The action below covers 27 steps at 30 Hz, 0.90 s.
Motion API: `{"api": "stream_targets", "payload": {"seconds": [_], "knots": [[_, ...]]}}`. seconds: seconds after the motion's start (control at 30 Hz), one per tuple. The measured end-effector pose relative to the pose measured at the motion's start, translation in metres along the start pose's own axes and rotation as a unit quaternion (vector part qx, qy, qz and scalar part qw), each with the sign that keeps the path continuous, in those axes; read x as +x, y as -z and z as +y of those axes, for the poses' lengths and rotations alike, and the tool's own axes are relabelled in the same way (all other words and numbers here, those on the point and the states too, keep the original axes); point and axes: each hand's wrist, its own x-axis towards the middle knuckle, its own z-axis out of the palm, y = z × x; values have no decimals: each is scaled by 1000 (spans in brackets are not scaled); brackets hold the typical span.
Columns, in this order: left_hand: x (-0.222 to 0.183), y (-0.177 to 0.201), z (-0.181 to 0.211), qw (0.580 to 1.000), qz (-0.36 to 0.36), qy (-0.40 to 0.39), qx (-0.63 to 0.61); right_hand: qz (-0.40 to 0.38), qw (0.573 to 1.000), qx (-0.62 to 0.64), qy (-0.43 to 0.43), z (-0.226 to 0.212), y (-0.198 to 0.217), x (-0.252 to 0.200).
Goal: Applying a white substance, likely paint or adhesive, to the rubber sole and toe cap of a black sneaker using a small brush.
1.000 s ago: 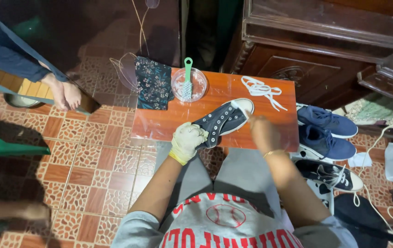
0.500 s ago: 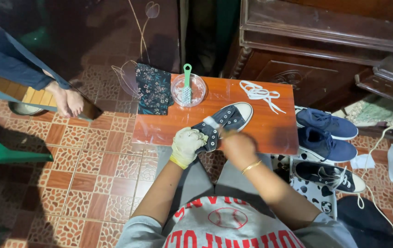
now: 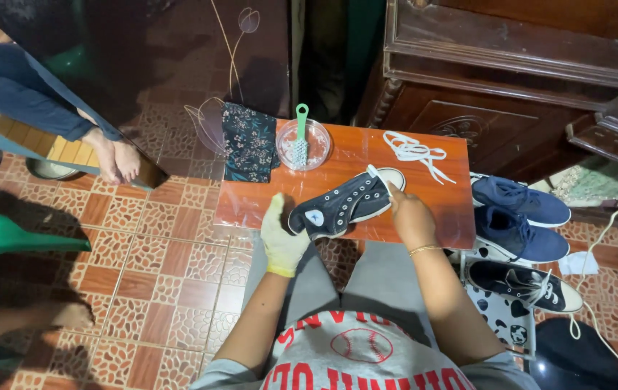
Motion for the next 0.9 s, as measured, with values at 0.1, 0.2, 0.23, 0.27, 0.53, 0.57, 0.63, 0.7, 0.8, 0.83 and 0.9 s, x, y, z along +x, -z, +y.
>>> {"api": "stream_targets", "payload": {"seconds": [0.1,0.2,0.23,0.27,0.53,0.57,0.63,0.7,0.8,0.83,0.9], "knots": [[3,0,9,990,-82,-88,71,61,995,-67,49,-14,5,-9],[-16,-9,-21,987,-119,-55,95,21,982,-109,155,-91,51,-62],[-12,-4,-12,987,-120,-58,93,24,982,-108,152,-94,39,-74],[-7,0,-3,983,-174,-16,52,44,973,-99,205,-97,26,-85],[-12,-24,-34,964,-250,-87,-42,186,965,-93,161,-45,-7,-62],[-13,-24,-32,969,-227,-92,-42,173,967,-75,169,-57,-2,-70],[-18,-26,-32,972,-209,-97,-45,159,971,-57,172,-71,-5,-82],[-22,-30,-36,979,-160,-103,-77,145,959,-51,236,-77,-22,-85],[-8,-22,-15,983,-133,-93,-81,126,965,-101,205,-63,6,-57],[-11,-22,-18,983,-133,-94,-80,126,965,-100,205,-60,12,-43],[-12,-22,-24,983,-156,-71,-72,141,977,-54,149,-54,26,-14]]}}
